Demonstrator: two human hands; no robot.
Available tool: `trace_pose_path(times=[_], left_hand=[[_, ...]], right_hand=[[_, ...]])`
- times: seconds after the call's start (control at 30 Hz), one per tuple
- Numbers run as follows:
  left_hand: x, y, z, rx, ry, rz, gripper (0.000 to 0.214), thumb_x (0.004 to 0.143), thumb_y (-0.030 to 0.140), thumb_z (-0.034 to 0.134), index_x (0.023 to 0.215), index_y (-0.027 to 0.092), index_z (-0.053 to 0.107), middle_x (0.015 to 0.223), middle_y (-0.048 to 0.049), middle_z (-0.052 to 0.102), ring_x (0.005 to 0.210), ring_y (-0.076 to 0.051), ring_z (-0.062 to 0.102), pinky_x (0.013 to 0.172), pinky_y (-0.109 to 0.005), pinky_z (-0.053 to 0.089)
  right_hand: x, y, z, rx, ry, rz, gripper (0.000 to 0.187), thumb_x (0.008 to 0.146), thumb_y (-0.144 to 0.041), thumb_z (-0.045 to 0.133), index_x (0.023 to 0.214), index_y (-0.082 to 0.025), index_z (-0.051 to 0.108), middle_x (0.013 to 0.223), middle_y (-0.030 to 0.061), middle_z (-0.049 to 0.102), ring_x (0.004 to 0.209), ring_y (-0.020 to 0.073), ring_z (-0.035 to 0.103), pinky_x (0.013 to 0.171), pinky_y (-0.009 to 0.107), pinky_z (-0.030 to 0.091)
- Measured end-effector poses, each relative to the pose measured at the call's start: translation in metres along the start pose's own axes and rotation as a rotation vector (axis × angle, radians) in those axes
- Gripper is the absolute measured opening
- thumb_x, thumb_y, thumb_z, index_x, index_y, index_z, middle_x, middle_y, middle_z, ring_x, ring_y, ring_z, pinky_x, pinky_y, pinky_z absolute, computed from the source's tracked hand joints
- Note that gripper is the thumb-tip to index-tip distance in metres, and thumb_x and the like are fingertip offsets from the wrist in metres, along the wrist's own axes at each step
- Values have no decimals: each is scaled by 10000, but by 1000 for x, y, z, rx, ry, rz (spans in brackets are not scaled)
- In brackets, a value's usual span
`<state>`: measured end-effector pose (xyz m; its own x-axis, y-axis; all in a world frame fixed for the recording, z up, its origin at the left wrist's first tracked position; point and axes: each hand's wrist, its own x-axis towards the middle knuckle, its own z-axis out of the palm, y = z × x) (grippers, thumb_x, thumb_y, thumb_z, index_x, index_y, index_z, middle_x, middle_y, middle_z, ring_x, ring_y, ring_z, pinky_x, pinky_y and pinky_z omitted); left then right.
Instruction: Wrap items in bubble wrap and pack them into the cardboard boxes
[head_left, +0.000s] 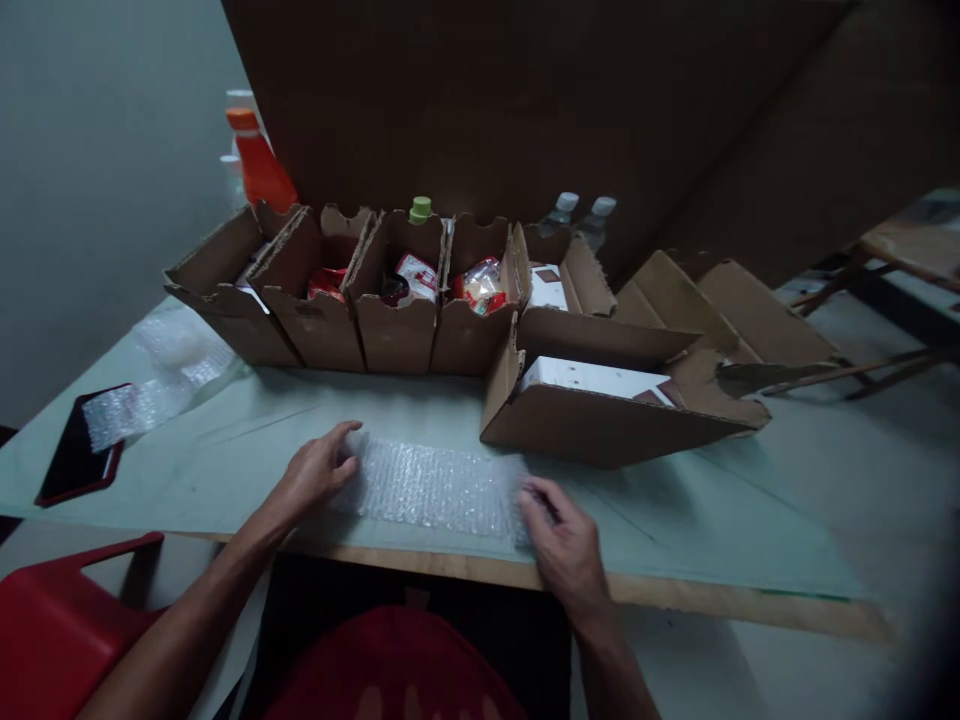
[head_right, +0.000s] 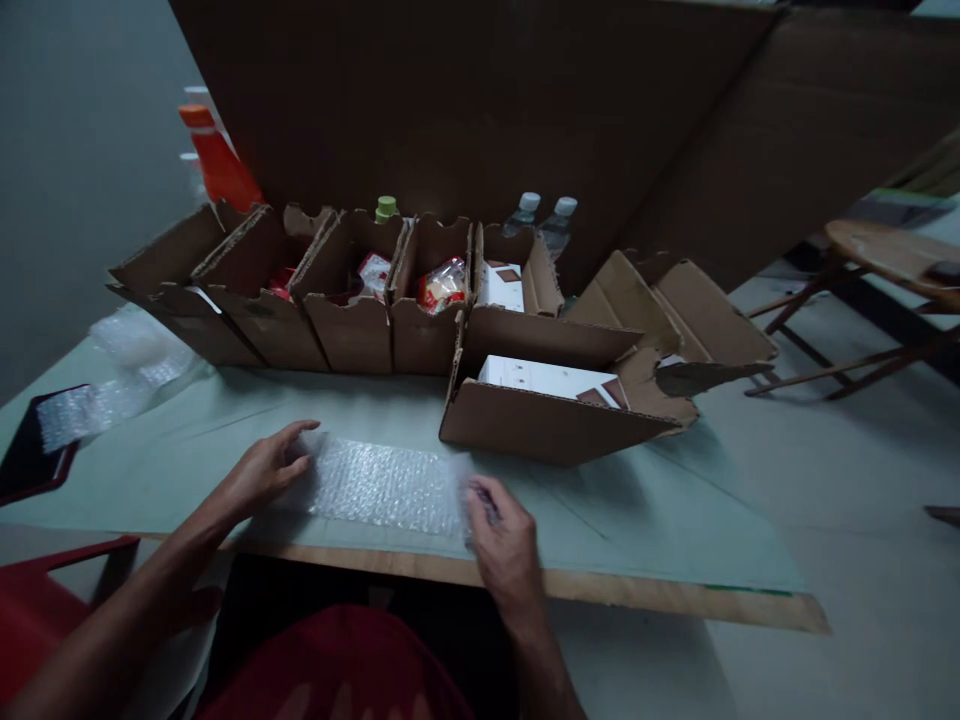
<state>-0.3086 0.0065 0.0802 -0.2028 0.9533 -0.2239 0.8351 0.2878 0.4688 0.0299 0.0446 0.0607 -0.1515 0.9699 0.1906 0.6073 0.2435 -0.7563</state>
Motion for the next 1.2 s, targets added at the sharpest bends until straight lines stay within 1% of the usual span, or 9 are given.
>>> trace_pose_path(times=[0.1,0.23,0.4,0.53,0.63,0.83,0.93,1.1,1.2], left_hand=[[-11,-1,6,173,110,46,580,852,237,506,1429,182,492,831,-42,673,757,-233,637,706,-313,464],[-21,-6,14,382,288,144,572,834,195,562,1397,114,507,999,-150,696,949,-322,638,829,-423,501],[-29,8,8,288,642,304,542,918,280,574,1429,147,449,1360,-221,554,1234,-370,531,991,-524,476],[-27,34,30,197,479,574,454,929,171,536,1382,199,515,1399,-167,565,1284,-315,529,1057,-506,461],[-23,31,50,169,207,639,425,926,176,536,1350,186,563,1371,-152,618,1268,-311,559,1081,-535,449],[-23,-6,54,2,79,622,432,949,271,541,1375,200,562,1513,-134,513,1439,-315,406,1177,-542,360],[-26,-8,53,-32,137,626,398,935,275,551,1325,215,601,1489,-126,534,1417,-314,432,1165,-528,371],[-38,-11,37,116,499,311,331,937,323,535,1217,188,649,1256,-150,638,1188,-316,572,1027,-487,453],[-48,-16,29,317,459,35,362,905,421,578,1139,162,675,1017,-140,680,979,-333,608,868,-470,482]], right_hand=[[-2,24,-24,-108,96,140,397,893,-493,542,1034,-165,718,806,60,725,675,197,646,646,295,522],[-7,45,-29,-444,187,54,485,911,-473,453,1153,-118,676,969,161,715,848,297,644,787,455,523],[-11,8,-8,-559,250,-202,390,975,-366,473,1257,-142,625,1260,195,636,1101,344,596,911,523,478],[-5,-52,47,-399,-109,-441,347,963,-169,482,1282,-191,616,1412,141,578,1302,280,516,1036,464,442],[-1,-57,72,-356,-347,-549,370,923,-139,545,1276,-212,630,1447,114,572,1346,258,495,1074,441,428],[-4,52,-12,-585,-27,-273,376,985,-348,426,1193,-181,691,1285,153,677,1187,325,603,957,519,472],[0,77,-51,-633,102,-127,419,974,-391,387,1112,-163,709,1160,154,719,1078,321,639,904,490,484],[13,53,-27,-697,91,-118,441,961,-424,416,1098,-130,714,1092,182,719,987,341,628,834,483,478],[18,41,-6,-628,110,-132,396,940,-425,446,977,-151,729,1003,171,730,917,326,633,808,466,479]])
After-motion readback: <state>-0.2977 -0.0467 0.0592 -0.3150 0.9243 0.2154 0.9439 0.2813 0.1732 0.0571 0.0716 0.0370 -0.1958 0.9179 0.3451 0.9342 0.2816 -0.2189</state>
